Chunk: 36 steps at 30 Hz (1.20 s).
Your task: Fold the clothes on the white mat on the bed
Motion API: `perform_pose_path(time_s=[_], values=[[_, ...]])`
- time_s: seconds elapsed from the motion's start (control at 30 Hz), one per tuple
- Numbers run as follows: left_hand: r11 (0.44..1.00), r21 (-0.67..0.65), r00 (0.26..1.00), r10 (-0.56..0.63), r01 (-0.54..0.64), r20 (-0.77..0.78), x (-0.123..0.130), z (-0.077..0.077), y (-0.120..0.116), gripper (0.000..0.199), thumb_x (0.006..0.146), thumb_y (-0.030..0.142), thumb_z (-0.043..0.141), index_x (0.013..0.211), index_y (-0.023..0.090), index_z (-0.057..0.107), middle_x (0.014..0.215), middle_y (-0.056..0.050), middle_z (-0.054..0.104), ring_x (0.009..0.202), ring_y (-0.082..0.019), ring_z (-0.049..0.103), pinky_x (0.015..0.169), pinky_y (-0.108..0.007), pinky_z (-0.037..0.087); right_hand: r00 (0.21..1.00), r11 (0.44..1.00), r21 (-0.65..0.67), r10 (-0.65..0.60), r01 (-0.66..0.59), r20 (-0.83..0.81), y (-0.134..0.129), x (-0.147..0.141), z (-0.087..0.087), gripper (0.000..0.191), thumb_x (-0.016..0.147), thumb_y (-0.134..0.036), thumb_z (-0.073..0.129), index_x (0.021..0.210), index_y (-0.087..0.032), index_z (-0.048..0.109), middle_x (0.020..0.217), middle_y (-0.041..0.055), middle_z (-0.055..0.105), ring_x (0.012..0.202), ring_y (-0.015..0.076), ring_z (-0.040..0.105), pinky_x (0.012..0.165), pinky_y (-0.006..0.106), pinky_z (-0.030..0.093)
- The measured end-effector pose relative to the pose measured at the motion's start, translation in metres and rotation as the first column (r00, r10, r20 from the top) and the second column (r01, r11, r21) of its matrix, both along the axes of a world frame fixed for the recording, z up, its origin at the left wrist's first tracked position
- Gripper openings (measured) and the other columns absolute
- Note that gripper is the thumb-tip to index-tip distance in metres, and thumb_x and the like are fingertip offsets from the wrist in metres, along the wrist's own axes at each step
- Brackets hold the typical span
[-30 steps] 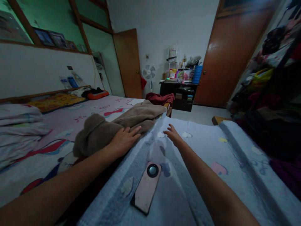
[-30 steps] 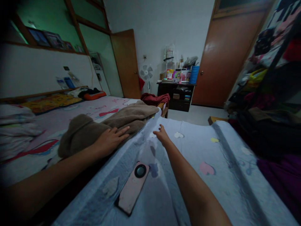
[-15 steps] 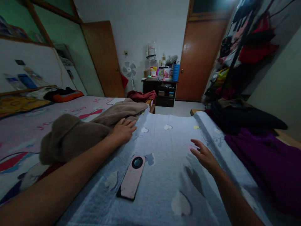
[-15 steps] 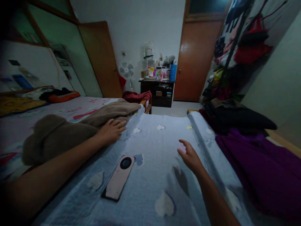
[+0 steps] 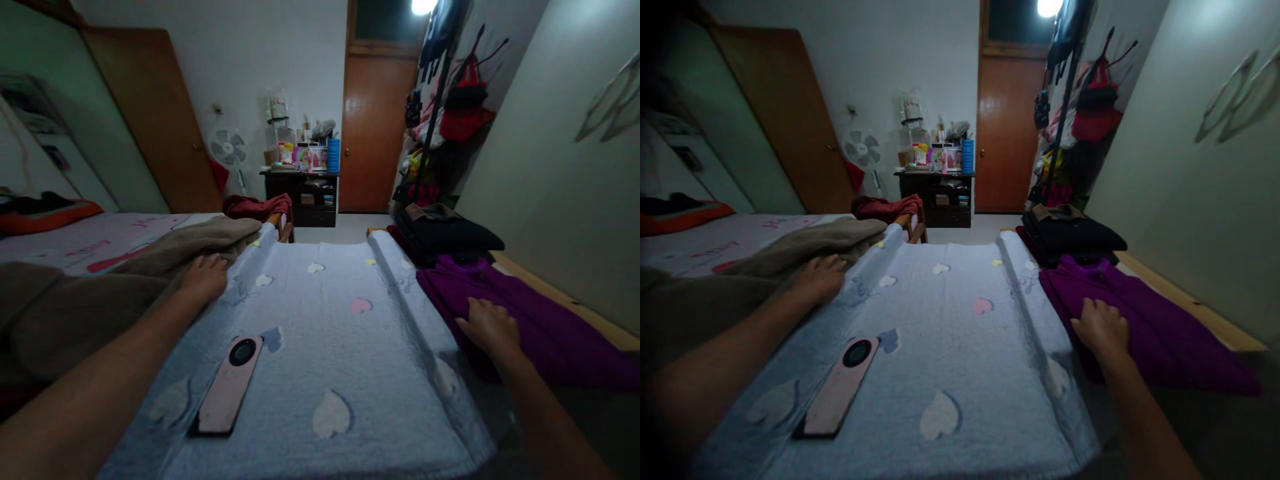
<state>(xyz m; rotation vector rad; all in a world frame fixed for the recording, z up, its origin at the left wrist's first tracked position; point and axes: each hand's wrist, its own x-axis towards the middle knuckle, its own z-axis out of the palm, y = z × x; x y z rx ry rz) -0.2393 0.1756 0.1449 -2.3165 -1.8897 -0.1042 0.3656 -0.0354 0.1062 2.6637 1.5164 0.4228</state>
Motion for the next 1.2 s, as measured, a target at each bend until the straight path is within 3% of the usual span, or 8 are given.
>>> perform_pose_path(time_s=[0.17, 0.3, 0.4, 0.53, 0.73, 0.93, 1.07, 1.2], values=[[0.996, 0.059, 0.994, 0.069, -0.064, -0.081, 0.068, 0.003, -0.023, 0.047, 0.080, 0.012, 0.049, 0.126, 0.014, 0.060, 0.151, -0.018, 0.039, 0.143, -0.040, 0.020, 0.111, -0.066, 0.010, 0.994, 0.989, 0.136, 0.076, -0.065, -0.078, 0.003, 0.019, 0.013, 0.035, 0.084, -0.020, 0.042, 0.108, -0.012, 0.065, 0.102, 0.0170, 0.065, 0.092, 0.0280, 0.062, 0.078, 0.037, 0.045], [0.946, -0.051, 0.926, -0.300, 0.319, 0.231, 0.152, 0.004, -0.061, 0.052, 0.079, 0.021, 0.056, 0.131, 0.015, 0.054, 0.154, -0.015, 0.034, 0.142, -0.031, 0.028, 0.115, -0.048, 0.022, 0.992, 0.871, 0.482, 0.126, -0.098, -0.026, 0.002, 0.021, 0.049, 0.036, 0.083, -0.020, 0.041, 0.108, -0.011, 0.065, 0.104, 0.0168, 0.063, 0.098, 0.0289, 0.057, 0.084, 0.039, 0.044], [0.799, -0.118, 0.656, -0.388, 0.589, 0.647, 0.221, 0.003, -0.094, 0.051, 0.078, 0.035, 0.065, 0.127, 0.020, 0.058, 0.154, -0.014, 0.033, 0.143, -0.031, 0.028, 0.115, -0.046, 0.024, 0.971, 0.693, 0.692, 0.236, -0.199, 0.043, -0.004, 0.002, 0.077, 0.032, 0.081, -0.020, 0.044, 0.103, -0.015, 0.066, 0.101, 0.0135, 0.062, 0.101, 0.0287, 0.053, 0.090, 0.042, 0.041], [0.619, -0.197, 0.158, 0.118, 0.760, 0.980, 0.302, 0.005, -0.117, 0.060, 0.076, 0.051, 0.069, 0.127, 0.024, 0.056, 0.139, -0.014, 0.052, 0.131, -0.030, 0.046, 0.106, -0.043, 0.038, 0.892, 0.505, 0.785, 0.434, -0.359, 0.129, -0.015, -0.059, 0.082, 0.028, 0.081, -0.019, 0.048, 0.104, -0.021, 0.064, 0.101, 0.0086, 0.061, 0.099, 0.0270, 0.052, 0.092, 0.043, 0.039], [0.587, -0.127, -0.367, 0.646, 0.800, 0.669, 0.360, -0.015, -0.108, 0.048, 0.070, 0.042, 0.076, 0.108, 0.015, 0.063, 0.096, -0.010, 0.071, 0.087, -0.021, 0.067, 0.085, -0.035, 0.052, 0.614, 0.604, 0.473, 0.774, -0.641, -0.156, -0.023, -0.139, 0.024, 0.019, 0.084, -0.018, 0.056, 0.099, -0.023, 0.068, 0.104, 0.0080, 0.064, 0.099, 0.0250, 0.054, 0.089, 0.041, 0.041], [0.629, -0.268, -0.245, 0.606, 0.730, 0.757, 0.359, -0.058, -0.121, 0.050, 0.052, 0.007, 0.072, 0.100, 0.017, 0.063, 0.087, -0.002, 0.071, 0.072, -0.015, 0.064, 0.069, -0.028, 0.051, 0.437, 0.661, 0.522, 0.749, -0.539, -0.498, -0.045, -0.086, 0.015, 0.022, 0.092, -0.029, 0.050, 0.106, -0.021, 0.065, 0.113, 0.0073, 0.064, 0.106, 0.0190, 0.058, 0.094, 0.033, 0.045], [0.575, -0.377, -0.117, 0.644, 0.726, 0.756, 0.363, -0.068, -0.135, 0.042, 0.057, 0.014, 0.068, 0.098, 0.020, 0.064, 0.088, -0.001, 0.070, 0.075, -0.015, 0.062, 0.067, -0.028, 0.049, 0.688, 0.746, 0.597, 0.599, -0.295, -0.410, -0.065, -0.007, 0.028, 0.029, 0.090, -0.042, 0.049, 0.105, -0.022, 0.065, 0.113, 0.0091, 0.065, 0.108, 0.0237, 0.059, 0.096, 0.039, 0.045], [0.404, -0.434, 0.015, 0.718, 0.805, 0.696, 0.377, -0.065, -0.148, 0.045, 0.061, 0.031, 0.076, 0.103, 0.018, 0.066, 0.096, -0.006, 0.071, 0.083, -0.020, 0.064, 0.070, -0.031, 0.049, 0.940, 0.922, 0.372, 0.025, 0.110, -0.340, -0.070, 0.069, 0.018, 0.056, 0.079, -0.056, 0.054, 0.116, -0.013, 0.062, 0.118, 0.0215, 0.062, 0.114, 0.0391, 0.055, 0.095, 0.056, 0.041]])
